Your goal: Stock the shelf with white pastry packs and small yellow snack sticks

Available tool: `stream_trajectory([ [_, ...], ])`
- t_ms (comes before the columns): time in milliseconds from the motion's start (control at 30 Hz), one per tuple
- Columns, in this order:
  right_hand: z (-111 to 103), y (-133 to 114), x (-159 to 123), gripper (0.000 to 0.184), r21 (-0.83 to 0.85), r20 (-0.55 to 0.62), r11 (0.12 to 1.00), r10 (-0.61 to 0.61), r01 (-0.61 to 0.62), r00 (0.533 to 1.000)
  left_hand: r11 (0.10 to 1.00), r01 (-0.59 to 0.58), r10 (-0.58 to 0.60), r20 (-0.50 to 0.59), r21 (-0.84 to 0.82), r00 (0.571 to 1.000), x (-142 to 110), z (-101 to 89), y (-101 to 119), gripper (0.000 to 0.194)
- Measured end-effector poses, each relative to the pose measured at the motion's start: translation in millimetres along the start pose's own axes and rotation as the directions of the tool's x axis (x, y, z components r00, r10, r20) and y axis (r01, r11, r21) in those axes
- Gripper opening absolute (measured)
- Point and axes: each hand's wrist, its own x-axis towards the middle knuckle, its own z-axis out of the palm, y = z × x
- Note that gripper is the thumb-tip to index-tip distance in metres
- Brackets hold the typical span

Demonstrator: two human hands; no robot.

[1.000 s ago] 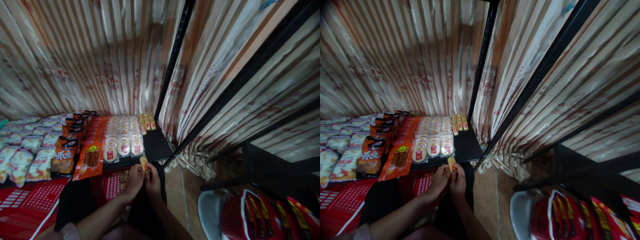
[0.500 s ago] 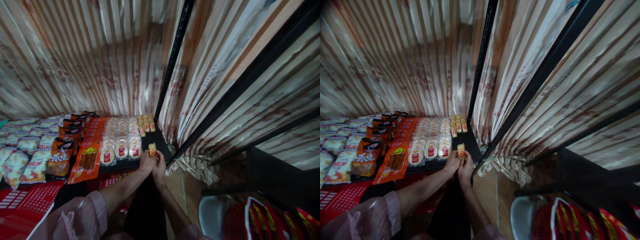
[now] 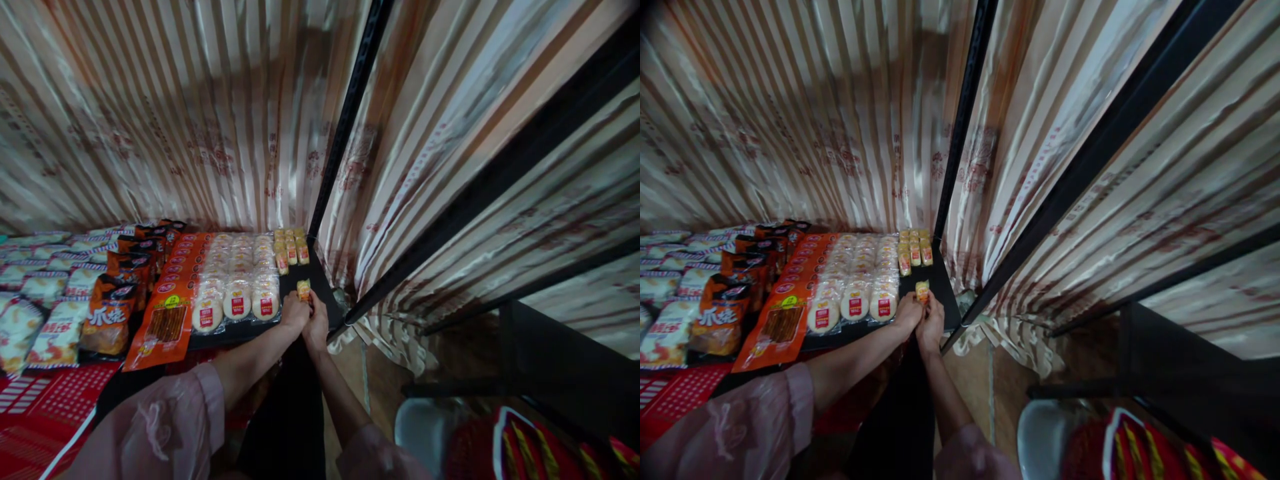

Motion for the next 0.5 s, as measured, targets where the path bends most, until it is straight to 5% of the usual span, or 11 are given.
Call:
stream_trajectory([
  [500,13.4,-11.2,43.5,0.044,-0.299,0.067,0.954,-0.003,0.023,0.998,0.997,-0.052,0.047,-0.09,-0.056,0.995,21.0,1.3,22.9,0.028],
])
